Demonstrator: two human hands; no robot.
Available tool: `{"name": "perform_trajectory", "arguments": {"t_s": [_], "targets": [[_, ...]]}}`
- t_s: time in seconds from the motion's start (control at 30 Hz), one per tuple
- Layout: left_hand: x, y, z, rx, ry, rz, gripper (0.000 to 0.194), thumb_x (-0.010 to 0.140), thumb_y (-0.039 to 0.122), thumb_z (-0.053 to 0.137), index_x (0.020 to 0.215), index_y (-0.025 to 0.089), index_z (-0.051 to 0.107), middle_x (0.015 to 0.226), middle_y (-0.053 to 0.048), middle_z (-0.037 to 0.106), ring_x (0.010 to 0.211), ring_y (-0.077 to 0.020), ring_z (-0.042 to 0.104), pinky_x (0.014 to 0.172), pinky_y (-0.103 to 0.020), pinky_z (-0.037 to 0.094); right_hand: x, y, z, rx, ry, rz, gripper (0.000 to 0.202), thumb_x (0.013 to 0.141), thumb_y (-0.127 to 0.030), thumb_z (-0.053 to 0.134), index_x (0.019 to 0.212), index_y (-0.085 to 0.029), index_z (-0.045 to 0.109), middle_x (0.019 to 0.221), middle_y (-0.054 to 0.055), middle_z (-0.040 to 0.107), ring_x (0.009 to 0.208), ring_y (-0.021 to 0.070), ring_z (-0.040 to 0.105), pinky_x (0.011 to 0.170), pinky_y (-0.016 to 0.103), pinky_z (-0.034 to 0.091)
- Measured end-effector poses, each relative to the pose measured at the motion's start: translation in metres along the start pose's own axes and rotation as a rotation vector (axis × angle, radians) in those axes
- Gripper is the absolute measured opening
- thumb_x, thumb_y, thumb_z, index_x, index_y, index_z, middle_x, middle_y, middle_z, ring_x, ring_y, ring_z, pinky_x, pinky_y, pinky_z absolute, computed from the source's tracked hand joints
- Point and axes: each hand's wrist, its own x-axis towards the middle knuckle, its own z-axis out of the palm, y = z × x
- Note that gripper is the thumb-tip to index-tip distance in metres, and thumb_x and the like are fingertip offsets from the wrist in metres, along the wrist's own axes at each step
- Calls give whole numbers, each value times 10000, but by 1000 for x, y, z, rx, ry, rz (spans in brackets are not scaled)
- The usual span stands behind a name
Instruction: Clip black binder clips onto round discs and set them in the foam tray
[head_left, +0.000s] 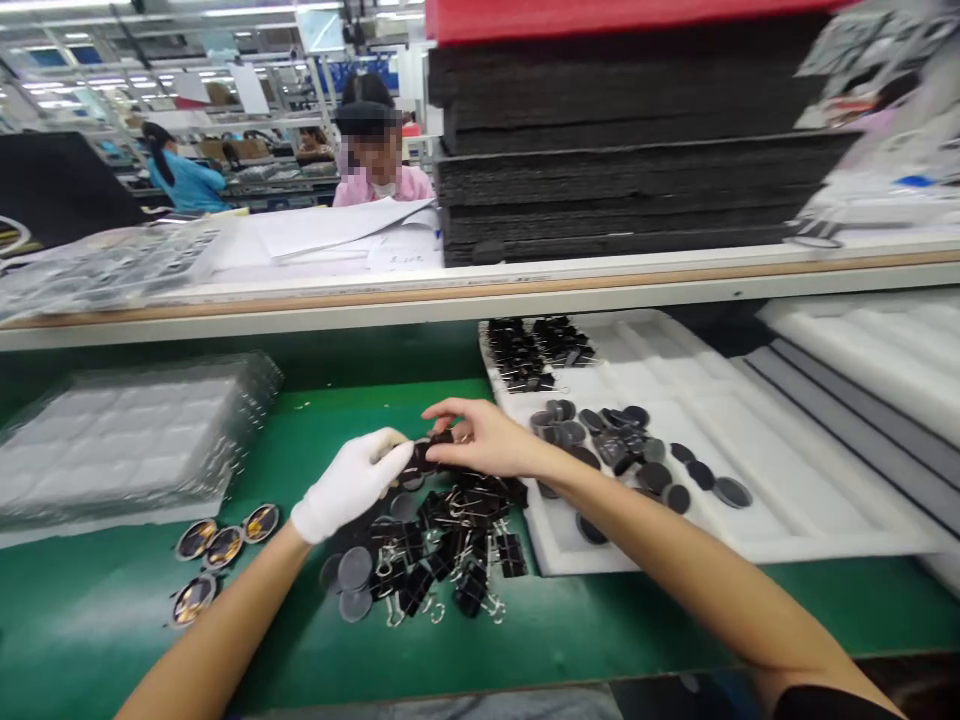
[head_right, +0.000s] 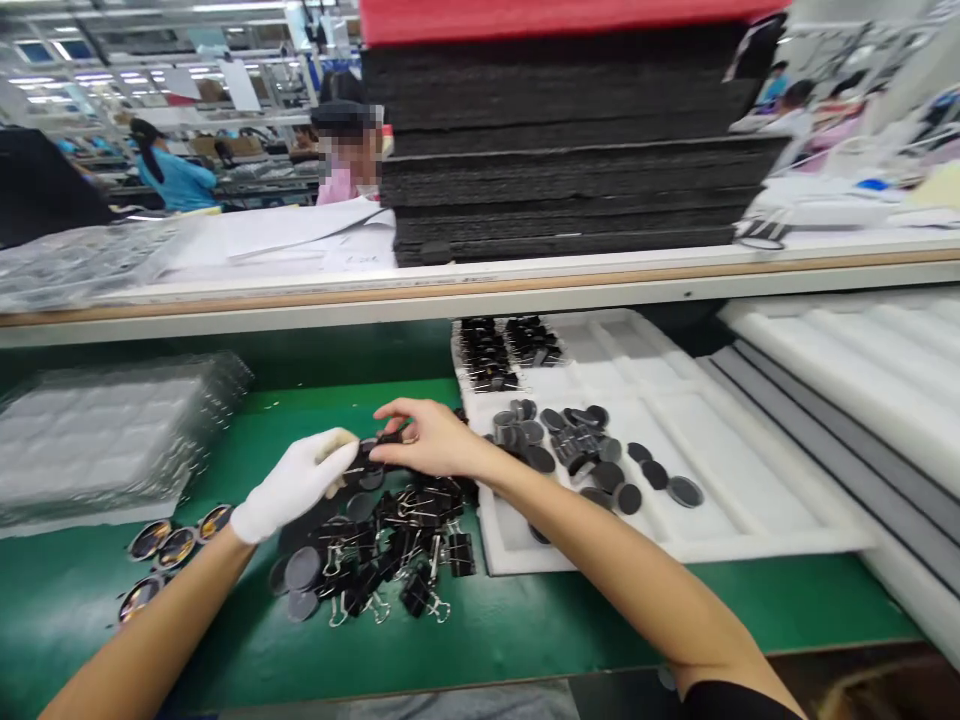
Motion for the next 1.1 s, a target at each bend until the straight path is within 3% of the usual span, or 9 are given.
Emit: {"name": "perform_trajectory", "arguments": {"t_s": [0.1, 0.23, 0.4, 0.5, 0.63, 0.8, 0.9, 1.0, 1.1], "targets": [[-5, 8, 8, 100, -36, 79, 403, 1002, 514, 347, 1027, 247, 648, 692, 24, 642, 639, -173, 618, 662, -308, 508, -24, -5, -21, -131, -55, -89, 289, 844, -263, 753, 1129, -215, 729, 1068, 51, 744, 904, 181, 683, 833, 331, 546], [-3, 2, 1, 191, 74, 136, 420, 1004, 488, 332, 1200, 269, 632, 851, 2, 714, 803, -196, 675, 793, -336, 539, -44, 10, -91, -255, 153, -108, 181, 912, -223, 635, 1075, -231, 713, 1148, 47, 732, 1098, 205, 664, 999, 392, 508], [8, -13, -15, 244, 168, 92, 478, 984, 569, 350, 1188, 265, 657, 874, -10, 738, 823, -212, 693, 796, -333, 543, -54, 75, -196, -337, 440, 24, 243, 878, -233, 628, 1098, -158, 699, 1201, 134, 727, 1117, 263, 672, 1009, 445, 512], [10, -16, -17, 248, 162, 63, 499, 980, 589, 347, 1175, 265, 673, 863, -13, 743, 845, -216, 701, 803, -324, 545, -55, 115, -225, -362, 510, 68, 262, 868, -242, 626, 1090, -125, 700, 1201, 181, 725, 1119, 289, 678, 1026, 473, 506], [8, -14, -16, 243, 117, 35, 525, 985, 600, 340, 1201, 260, 677, 932, -16, 756, 872, -203, 700, 826, -312, 540, -53, 147, -226, -408, 498, 78, 266, 870, -294, 649, 1089, -160, 720, 1202, 155, 735, 1148, 283, 675, 1046, 459, 501], [10, -13, -12, 203, 104, 56, 511, 996, 569, 342, 1166, 238, 692, 960, -18, 765, 819, -183, 699, 786, -295, 547, -46, 159, -211, -540, 468, 101, 252, 839, -385, 725, 1029, -226, 770, 1150, 108, 759, 1156, 330, 652, 1069, 546, 440], [14, -13, -12, 247, 107, 88, 529, 1007, 552, 317, 1175, 228, 700, 978, -24, 777, 833, -191, 716, 782, -304, 559, -47, 149, -206, -647, 537, 138, 366, 833, -453, 741, 1116, -223, 763, 1200, 162, 726, 1227, 413, 573, 1060, 647, 370], [6, -15, -25, 506, 92, 175, 530, 997, 565, 368, 1242, 229, 696, 1135, -52, 774, 1003, -257, 724, 909, -383, 549, -63, 125, -205, -684, 552, 164, 563, 858, -554, 692, 1281, -181, 692, 1231, 221, 691, 1194, 423, 589, 985, 617, 438], [-25, -29, -51, 701, 197, 223, 501, 1005, 523, 402, 1275, 209, 683, 1251, -81, 735, 1117, -289, 692, 999, -424, 510, -98, 106, -200, -623, 324, 167, 485, 849, -583, 710, 1184, -237, 761, 1142, 182, 747, 976, 313, 723, 838, 446, 552]]}}
